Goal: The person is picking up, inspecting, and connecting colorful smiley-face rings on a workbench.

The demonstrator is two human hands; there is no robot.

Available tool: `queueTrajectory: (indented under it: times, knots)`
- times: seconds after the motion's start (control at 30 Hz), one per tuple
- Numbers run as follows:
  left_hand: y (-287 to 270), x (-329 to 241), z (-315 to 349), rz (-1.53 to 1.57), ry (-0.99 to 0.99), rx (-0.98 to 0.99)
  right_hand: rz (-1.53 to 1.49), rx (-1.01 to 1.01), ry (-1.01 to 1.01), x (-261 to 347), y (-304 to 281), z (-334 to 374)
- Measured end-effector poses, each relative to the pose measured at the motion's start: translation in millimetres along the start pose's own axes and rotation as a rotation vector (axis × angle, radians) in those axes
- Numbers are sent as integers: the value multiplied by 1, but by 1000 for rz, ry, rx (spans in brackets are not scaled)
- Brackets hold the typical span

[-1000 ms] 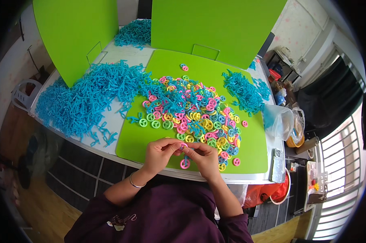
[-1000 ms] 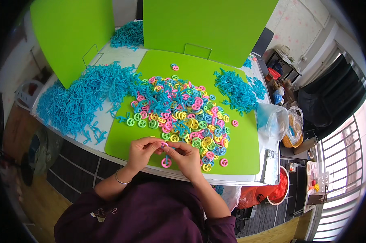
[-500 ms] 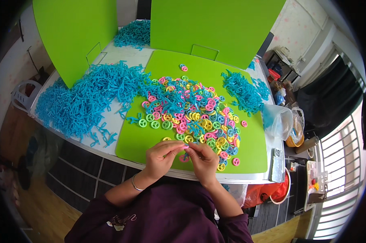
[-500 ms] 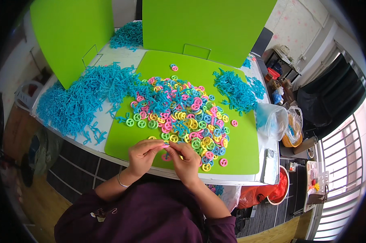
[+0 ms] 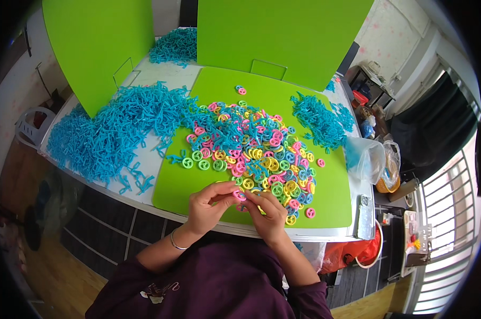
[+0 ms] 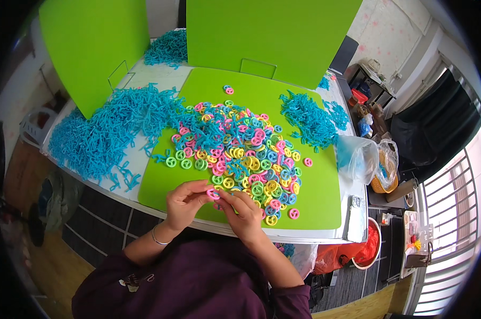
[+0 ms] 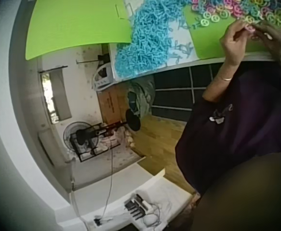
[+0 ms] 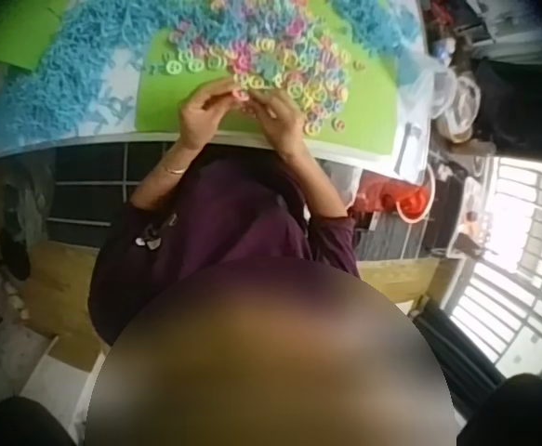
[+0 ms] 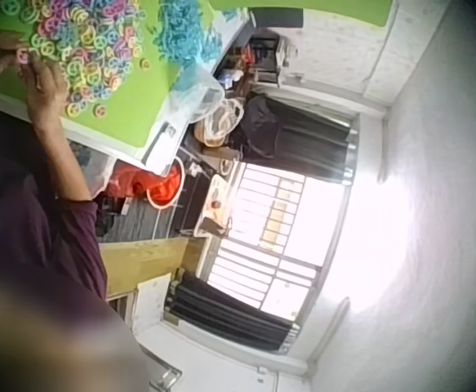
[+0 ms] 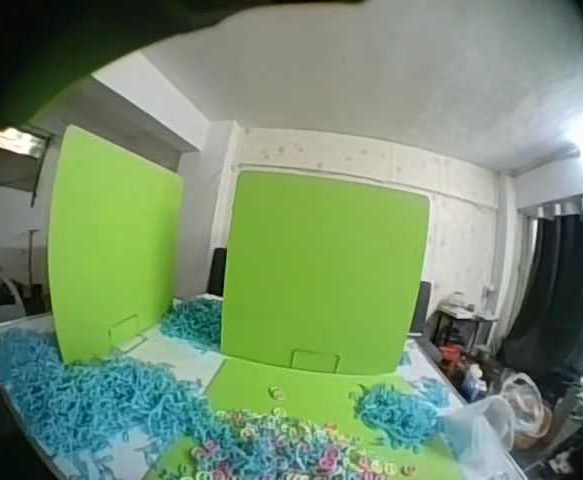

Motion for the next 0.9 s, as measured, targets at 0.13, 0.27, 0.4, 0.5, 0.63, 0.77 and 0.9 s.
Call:
queueTrajectory:
  times: [0.13, 0.27, 0.4, 0.5, 0.63, 0.77, 0.9]
  knots:
    - [-1, -1, -6, -58, -102, 37, -283, 124, 200, -7, 1, 1]
    - [-1, -2, -6, -30, -164, 100, -677, 204, 460, -14, 5, 4]
    - [-2, -4, -7, 72, -186, 70, -668, 202, 488, -13, 3, 6]
    - [-3, -4, -9, 43, -211, -12, -687, 187, 452, -10, -8, 10]
    - [-11, -5, -8, -294, -155, -33, -876, 328, 361, 11, -72, 31]
    - [-8, -2, -12, -881, 35, 43, -202, 692, 349, 17, -158, 69]
    - [1, -5, -9, -1051, -95, 121, -2, 817, 504, 35, -186, 86]
Point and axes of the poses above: each hand's wrist, its own z-axis away from the middle knuckle, its own y-axis out of the palm, x = y × z, the point moved 1 cm from there along -z, towards the middle knuckle, and after that the axes turned 13 degrees about x, right-handed, at the moved point
